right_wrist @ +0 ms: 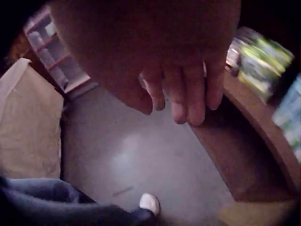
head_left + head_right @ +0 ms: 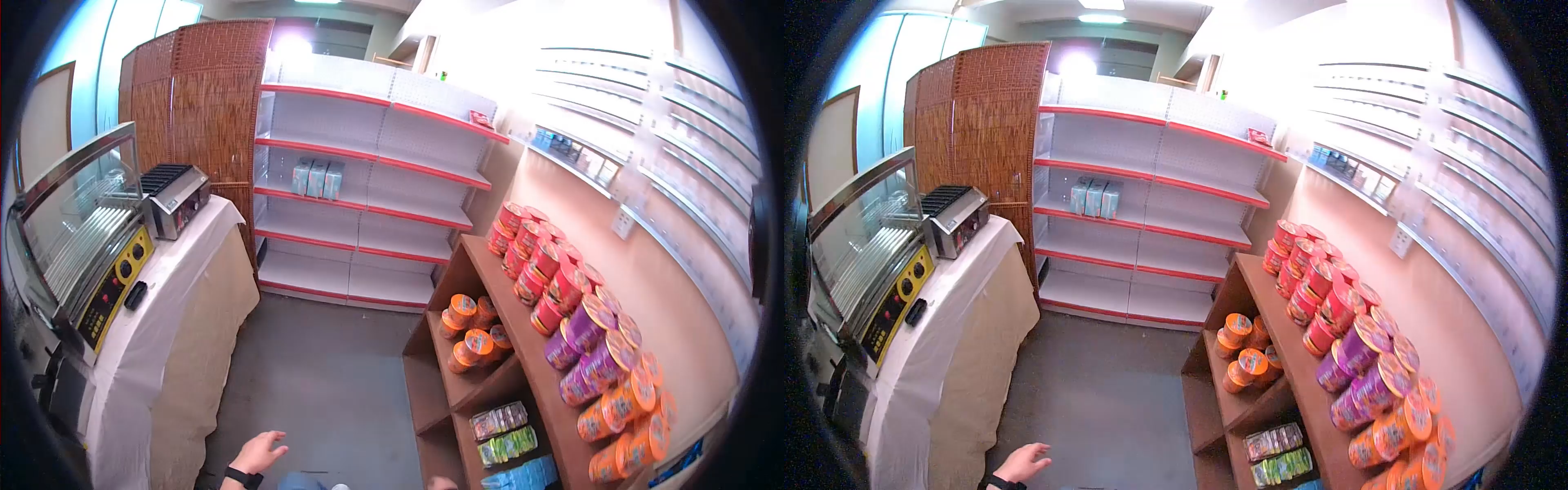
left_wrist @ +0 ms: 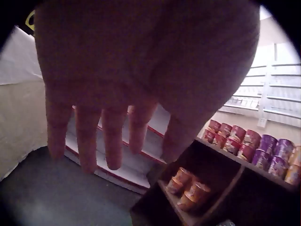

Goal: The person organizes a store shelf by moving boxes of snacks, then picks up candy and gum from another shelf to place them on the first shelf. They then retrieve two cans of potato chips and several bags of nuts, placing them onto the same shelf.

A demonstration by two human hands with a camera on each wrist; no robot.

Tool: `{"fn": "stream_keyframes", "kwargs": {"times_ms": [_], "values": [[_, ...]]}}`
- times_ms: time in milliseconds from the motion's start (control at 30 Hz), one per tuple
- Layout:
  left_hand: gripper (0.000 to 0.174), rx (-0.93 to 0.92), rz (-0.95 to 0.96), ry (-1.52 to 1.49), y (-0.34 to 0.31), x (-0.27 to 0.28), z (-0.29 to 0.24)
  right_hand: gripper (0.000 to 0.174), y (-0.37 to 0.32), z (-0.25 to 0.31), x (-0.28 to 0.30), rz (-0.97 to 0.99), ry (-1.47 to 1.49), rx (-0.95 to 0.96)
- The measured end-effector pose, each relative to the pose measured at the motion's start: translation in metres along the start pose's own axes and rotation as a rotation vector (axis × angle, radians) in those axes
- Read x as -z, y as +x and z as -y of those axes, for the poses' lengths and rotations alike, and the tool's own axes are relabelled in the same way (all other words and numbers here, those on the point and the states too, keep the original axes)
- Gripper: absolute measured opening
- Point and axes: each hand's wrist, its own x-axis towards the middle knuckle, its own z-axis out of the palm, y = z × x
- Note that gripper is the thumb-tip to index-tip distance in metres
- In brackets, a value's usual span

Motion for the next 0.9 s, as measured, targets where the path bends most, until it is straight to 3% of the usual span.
{"fn": "stream_keyframes", "kwargs": {"times_ms": [33, 100, 167, 333, 400, 500, 633, 700, 767, 900], "values": [[0.042, 0.007, 0.004, -0.009, 0.013, 0.004, -0.002, 0.039, -0.001, 0.043, 0.051, -0.358, -0.066, 0.056], [0.042, 0.123, -0.009, -0.169, 0.046, 0.013, -0.004, 0.036, -0.005, 0.125, 0.143, -0.447, -0.002, 0.139], [0.042, 0.112, -0.019, -0.184, 0.085, 0.011, 0.013, 0.034, 0.028, 0.178, 0.203, -0.508, -0.017, 0.297], [0.039, 0.076, -0.019, -0.122, 0.2, 0.05, 0.022, 0.035, 0.074, 0.282, 0.276, -0.49, 0.07, 0.476], [0.035, 0.047, -0.065, -0.162, 0.252, 0.076, 0.014, 0.036, 0.091, 0.304, 0.3, -0.397, 0.145, 0.545], [0.04, 0.014, -0.006, -0.025, 0.347, 0.12, -0.002, 0.032, 0.106, 0.321, 0.364, -0.432, 0.236, 0.607], [0.038, -0.194, 0.043, 0.083, 0.461, 0.158, -0.042, 0.025, 0.077, 0.355, 0.493, -0.871, 0.592, 0.652], [0.038, -0.257, 0.115, 0.046, 0.507, 0.169, -0.077, 0.024, 0.048, 0.37, 0.563, -1.04, 0.587, 0.699], [0.039, -0.322, 0.159, 0.003, 0.56, 0.162, -0.086, 0.023, 0.026, 0.381, 0.63, -1.024, 0.755, 0.711], [0.042, -0.403, 0.283, -0.109, 0.641, 0.148, -0.12, 0.023, -0.003, 0.393, 0.75, -1.216, 0.711, 0.823]]}}
